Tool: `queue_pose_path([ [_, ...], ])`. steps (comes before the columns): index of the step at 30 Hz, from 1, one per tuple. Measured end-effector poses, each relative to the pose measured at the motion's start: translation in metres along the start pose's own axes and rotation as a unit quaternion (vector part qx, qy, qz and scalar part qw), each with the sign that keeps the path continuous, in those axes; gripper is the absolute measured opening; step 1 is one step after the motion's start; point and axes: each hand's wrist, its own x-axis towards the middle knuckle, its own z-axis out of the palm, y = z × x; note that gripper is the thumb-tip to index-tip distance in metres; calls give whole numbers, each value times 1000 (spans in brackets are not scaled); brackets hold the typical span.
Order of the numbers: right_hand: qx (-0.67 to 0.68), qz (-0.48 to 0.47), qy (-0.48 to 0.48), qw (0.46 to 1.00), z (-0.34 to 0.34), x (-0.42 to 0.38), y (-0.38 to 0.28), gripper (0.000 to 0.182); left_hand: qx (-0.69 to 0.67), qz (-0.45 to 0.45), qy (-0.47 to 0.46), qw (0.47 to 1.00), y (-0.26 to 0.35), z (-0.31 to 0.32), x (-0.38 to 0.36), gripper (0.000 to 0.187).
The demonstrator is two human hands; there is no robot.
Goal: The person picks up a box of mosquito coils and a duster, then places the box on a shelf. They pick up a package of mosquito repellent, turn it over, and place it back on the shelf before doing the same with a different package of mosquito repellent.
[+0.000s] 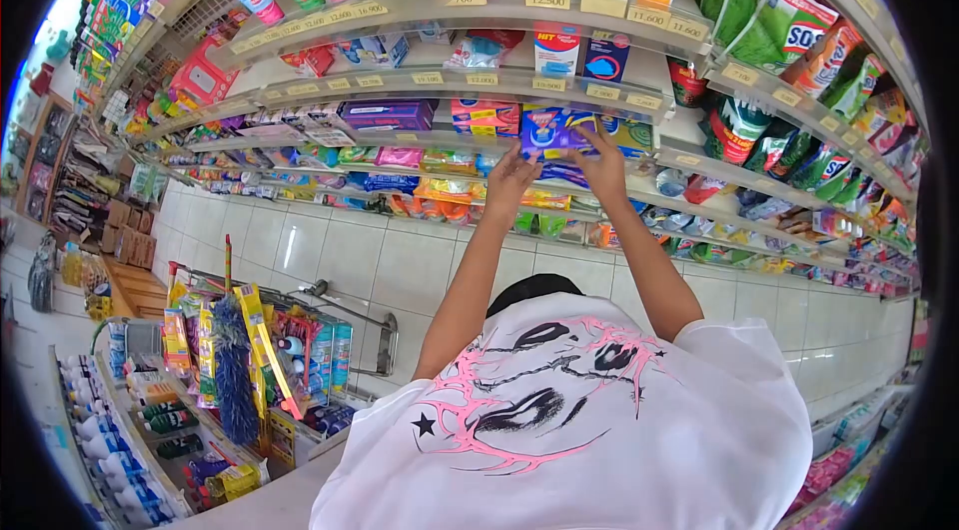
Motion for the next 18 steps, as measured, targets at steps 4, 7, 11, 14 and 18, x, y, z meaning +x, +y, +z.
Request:
queue_pose_path([
  [4, -50, 20, 38, 998, 1, 21, 9, 53, 181, 57, 11, 982, -19, -37, 11, 49],
  [7, -73, 38, 28, 996, -2, 33, 12, 53, 477, 174, 47, 860, -2, -50, 26, 47],
  [11, -111, 76, -50, 990, 2, 51, 16, 51, 706, 345, 60, 615, 43, -43, 61, 61],
  [14, -225, 32, -63, 972, 12, 55, 9, 52, 796, 270, 58, 539, 64, -46, 89, 69],
  [18, -381, 11, -94, 920, 22, 51, 13, 53, 808, 223, 6, 545, 74, -66, 109, 63],
])
